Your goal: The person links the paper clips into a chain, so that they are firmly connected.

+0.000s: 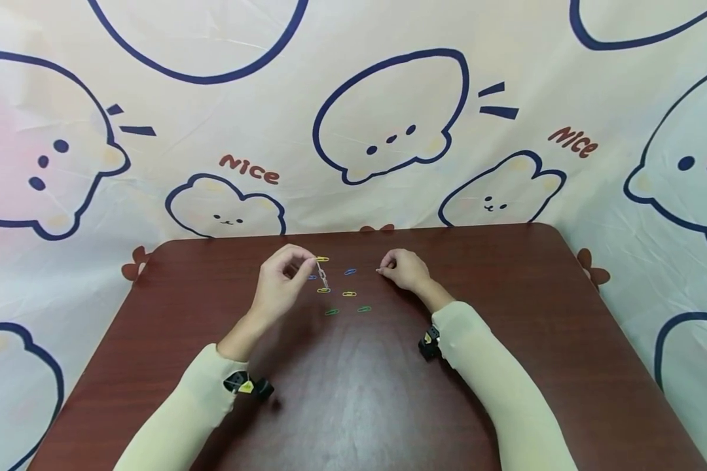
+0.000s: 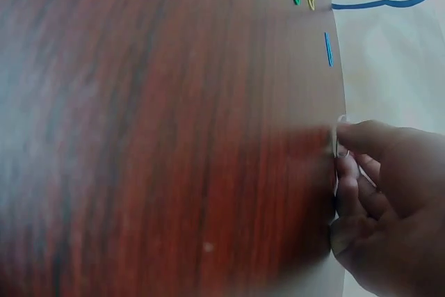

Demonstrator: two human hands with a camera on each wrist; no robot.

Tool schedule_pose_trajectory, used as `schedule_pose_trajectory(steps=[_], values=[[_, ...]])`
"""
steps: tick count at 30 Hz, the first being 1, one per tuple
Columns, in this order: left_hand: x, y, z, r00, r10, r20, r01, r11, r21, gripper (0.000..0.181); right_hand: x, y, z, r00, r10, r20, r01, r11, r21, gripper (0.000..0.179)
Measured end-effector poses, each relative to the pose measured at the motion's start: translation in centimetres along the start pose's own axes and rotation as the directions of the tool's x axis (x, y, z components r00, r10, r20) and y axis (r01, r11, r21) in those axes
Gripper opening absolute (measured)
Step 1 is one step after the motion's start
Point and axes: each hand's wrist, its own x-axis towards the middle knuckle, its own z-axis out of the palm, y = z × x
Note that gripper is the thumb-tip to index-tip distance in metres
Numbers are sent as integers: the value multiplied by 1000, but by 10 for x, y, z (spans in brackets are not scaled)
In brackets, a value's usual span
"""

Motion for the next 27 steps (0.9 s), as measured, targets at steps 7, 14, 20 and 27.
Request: schedule_pose_trajectory(steps=[7,14,20,27], values=[[0,-1,-1,1000,18,-6,-18,1000,15,5,-5,6,-4,1000,-25,-17,26,992,124,8],[1,-3,1,999,37,-13,-36,999,13,4,-10,9,-7,998,-56,0,56,990,128,9],[1,-3,1,999,42,-11,-42,999,11,5,-12,10,-11,998,-59,-11,60,991,120,6],[1,-2,-1,999,32,-11,-31,999,12,6,-18,0,-20,994,-108,14,104,978,178,10]])
